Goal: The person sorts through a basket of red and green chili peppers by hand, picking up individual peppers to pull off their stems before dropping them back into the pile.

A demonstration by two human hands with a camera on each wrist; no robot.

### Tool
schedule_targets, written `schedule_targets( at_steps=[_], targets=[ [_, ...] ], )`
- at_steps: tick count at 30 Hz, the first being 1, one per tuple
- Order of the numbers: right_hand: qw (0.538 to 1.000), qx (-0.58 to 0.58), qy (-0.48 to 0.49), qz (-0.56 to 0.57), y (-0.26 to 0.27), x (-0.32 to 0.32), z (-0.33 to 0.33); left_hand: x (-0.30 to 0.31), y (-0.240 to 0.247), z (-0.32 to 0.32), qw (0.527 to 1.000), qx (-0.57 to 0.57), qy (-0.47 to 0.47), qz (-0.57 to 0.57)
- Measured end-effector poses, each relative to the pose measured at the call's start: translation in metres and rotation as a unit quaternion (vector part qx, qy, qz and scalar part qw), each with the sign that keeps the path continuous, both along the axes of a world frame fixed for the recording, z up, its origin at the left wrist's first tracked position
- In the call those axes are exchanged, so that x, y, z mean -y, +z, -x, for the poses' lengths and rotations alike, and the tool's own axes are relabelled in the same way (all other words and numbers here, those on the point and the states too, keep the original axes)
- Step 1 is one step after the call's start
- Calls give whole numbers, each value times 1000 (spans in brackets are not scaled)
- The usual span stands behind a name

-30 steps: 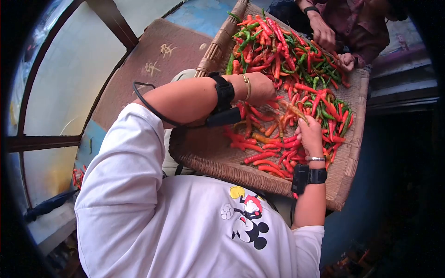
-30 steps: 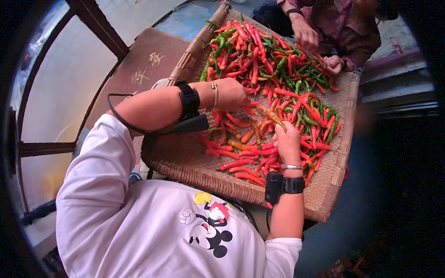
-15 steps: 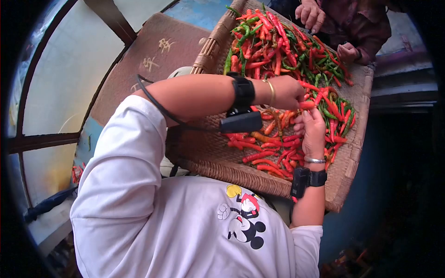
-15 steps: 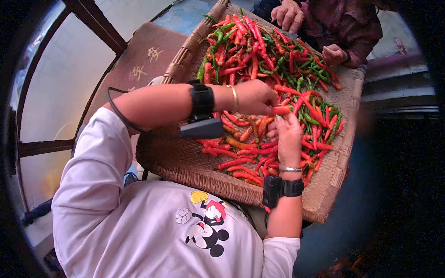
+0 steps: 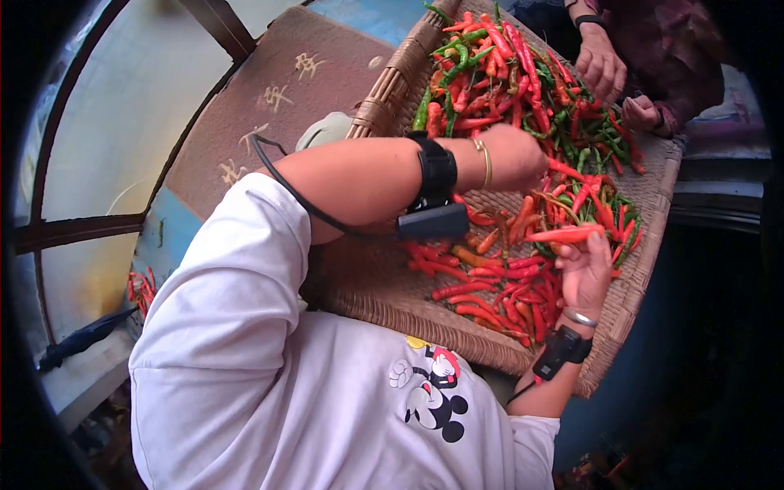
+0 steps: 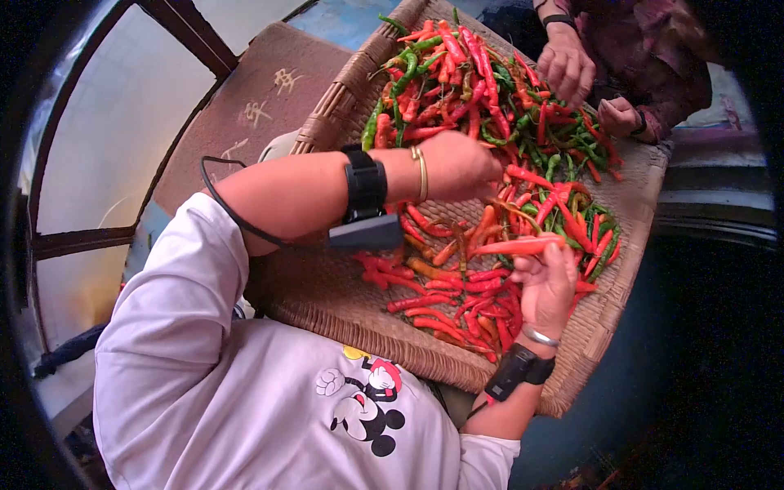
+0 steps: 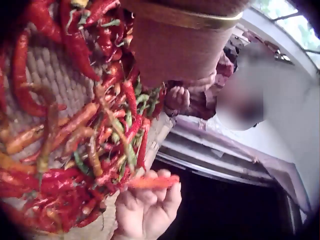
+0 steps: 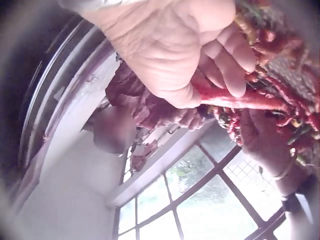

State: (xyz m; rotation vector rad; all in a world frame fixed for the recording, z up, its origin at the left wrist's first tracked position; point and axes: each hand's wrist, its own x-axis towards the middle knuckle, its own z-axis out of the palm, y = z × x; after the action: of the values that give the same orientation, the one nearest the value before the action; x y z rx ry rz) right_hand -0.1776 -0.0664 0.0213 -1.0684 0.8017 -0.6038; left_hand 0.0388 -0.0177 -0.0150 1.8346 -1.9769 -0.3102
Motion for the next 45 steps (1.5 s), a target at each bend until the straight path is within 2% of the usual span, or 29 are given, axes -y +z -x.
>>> schedule_targets(
  at_steps=[2, 3, 4, 5, 6, 7, 9, 10, 12, 16, 18, 22, 24, 26, 28, 29, 31, 32, 34, 36, 38, 39, 40, 41, 42, 43, 44, 45],
  targets=[
    [998, 45, -43, -18, -2, 11, 15, 11, -3, -17, 997, 61, 43, -17],
    [992, 89, -82, -27, -1, 16, 19, 15, -10, -24, 996, 67, 56, 16],
    [983, 133, -122, -34, 1, 22, 24, 13, -4, -32, 996, 81, 33, 12],
    [967, 222, -123, -38, -5, 33, 33, 15, -10, -36, 994, 87, 27, 56],
    [967, 221, -124, -38, -5, 33, 34, 14, -10, -37, 990, 92, 20, 101],
    [966, 222, -103, -85, -4, 33, 34, 16, -9, -37, 990, 92, 19, 101],
    [966, 209, -57, -141, -9, 33, 30, 18, -5, -37, 989, 143, -27, 29],
    [965, 209, -34, -156, -12, 31, 26, 19, -6, -35, 989, 144, -27, 29],
    [970, 202, 4, -133, -12, 24, 16, 20, -10, -32, 988, 150, -4, -17],
    [982, 147, 6, -120, -11, 8, 0, 24, -17, -28, 991, 116, 47, -40],
    [986, 97, 19, -135, -15, 3, -4, 20, -14, -29, 985, 170, 15, 8],
    [993, 43, 41, -97, -17, -6, -10, 20, -13, -29, 977, 203, -46, 46],
    [995, 35, 43, -87, -17, -9, -12, 16, -6, -18, 972, 152, -77, 161],
    [995, -5, 49, -85, -16, -14, -16, 5, 9, -3, 971, 73, -99, 207],
    [991, 30, 62, -117, -17, -17, -18, -4, 16, 7, 948, 21, -168, 268],
    [983, 65, 79, -150, -18, -18, -19, -6, 17, 12, 948, 21, -169, 269],
    [976, 104, 84, -173, -21, -18, -17, -11, 16, 20, 911, -32, -259, 320],
    [966, 143, 89, -196, -24, -17, -15, -14, 16, 23, 911, -31, -258, 320],
    [969, 133, 78, -194, -24, -17, -15, -18, 15, 27, 901, -50, -305, 304],
    [978, 76, 30, -191, -16, -21, -18, -17, 16, 26, 893, -51, -319, 314],
    [972, 108, 31, -207, -18, -13, -9, -15, 18, 25, 873, -48, -321, 365],
    [978, 102, 0, -183, -16, -8, -6, -14, 21, 21, 873, -48, -321, 365],
    [982, 95, -32, -159, -15, -3, 0, -12, 24, 13, 912, -14, -265, 313],
    [981, 138, -4, -134, -14, 7, 7, -11, 28, 5, 944, 22, -208, 257],
    [967, 213, 11, -141, -11, 15, 12, -9, 32, -2, 986, 55, -101, 120],
    [950, 270, -43, -151, -9, 21, 17, -11, 35, -16, 988, 106, -40, 103],
    [927, 325, -97, -160, -8, 24, 22, -11, 39, -24, 988, 154, 8, 15],
    [927, 325, -98, -159, -6, 25, 25, -12, 36, -34, 986, 162, 40, -18]
  ],
)
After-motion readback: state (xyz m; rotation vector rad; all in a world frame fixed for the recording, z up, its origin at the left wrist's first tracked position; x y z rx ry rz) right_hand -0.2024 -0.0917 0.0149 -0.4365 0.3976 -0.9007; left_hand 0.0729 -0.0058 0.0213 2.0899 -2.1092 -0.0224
